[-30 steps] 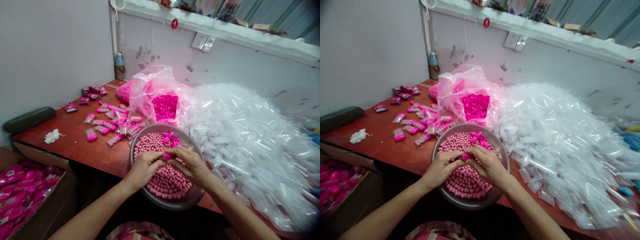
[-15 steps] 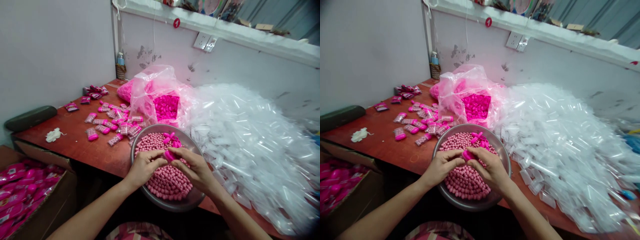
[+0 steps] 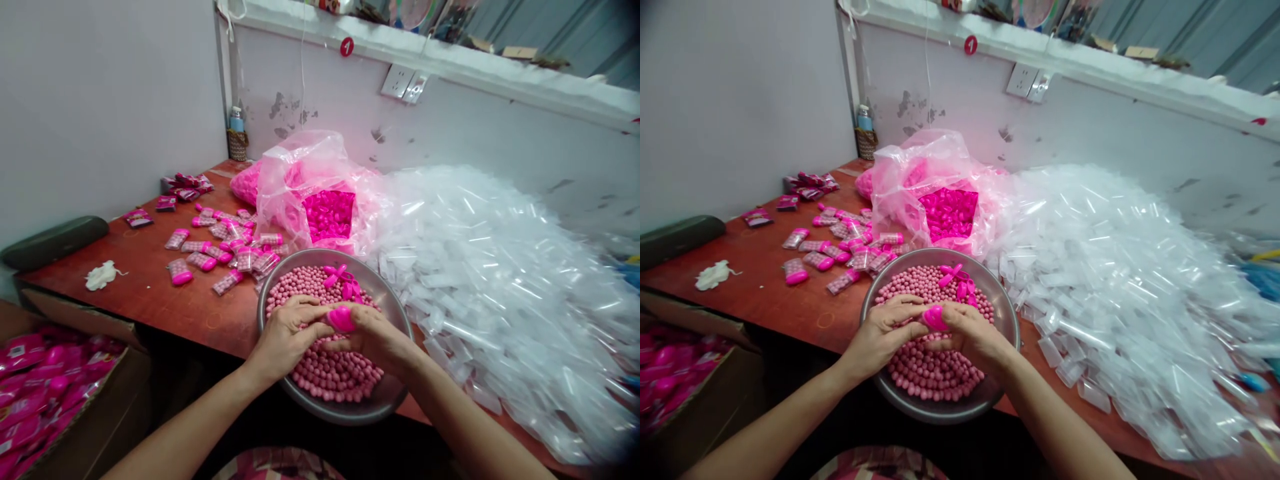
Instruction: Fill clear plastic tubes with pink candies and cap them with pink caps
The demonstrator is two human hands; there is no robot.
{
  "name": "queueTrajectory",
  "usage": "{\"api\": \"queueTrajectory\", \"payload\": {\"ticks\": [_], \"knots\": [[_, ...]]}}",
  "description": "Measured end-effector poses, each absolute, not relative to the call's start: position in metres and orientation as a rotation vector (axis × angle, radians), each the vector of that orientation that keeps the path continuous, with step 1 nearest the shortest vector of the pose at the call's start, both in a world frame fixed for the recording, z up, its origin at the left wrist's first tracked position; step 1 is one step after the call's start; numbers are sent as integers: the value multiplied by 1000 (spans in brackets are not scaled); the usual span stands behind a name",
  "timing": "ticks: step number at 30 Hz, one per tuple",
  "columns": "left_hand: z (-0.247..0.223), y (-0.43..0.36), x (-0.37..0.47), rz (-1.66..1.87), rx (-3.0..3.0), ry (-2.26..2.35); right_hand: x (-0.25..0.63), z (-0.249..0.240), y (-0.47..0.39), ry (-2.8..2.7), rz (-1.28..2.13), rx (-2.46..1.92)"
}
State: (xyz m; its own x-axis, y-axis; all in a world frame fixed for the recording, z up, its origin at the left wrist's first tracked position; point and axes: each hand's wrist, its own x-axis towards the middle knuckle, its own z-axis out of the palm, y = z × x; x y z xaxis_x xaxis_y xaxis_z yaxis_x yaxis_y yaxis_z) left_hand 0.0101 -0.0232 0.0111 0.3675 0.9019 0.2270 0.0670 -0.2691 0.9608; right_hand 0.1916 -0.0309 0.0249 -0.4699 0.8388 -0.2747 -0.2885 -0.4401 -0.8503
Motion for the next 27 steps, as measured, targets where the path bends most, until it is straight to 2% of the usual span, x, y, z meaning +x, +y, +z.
{"api": "queueTrajectory", "payload": {"ticks": [3,15,27], "knots": [[9,-23,10,1036,1645,894,185,24,-33,-909,2092,-874],[20,-23,8,1000,1602,803,180,18,-34,-723,2155,-824],[20,-24,9,966,1732,942,170,11,-28,-700,2110,-888]]}}
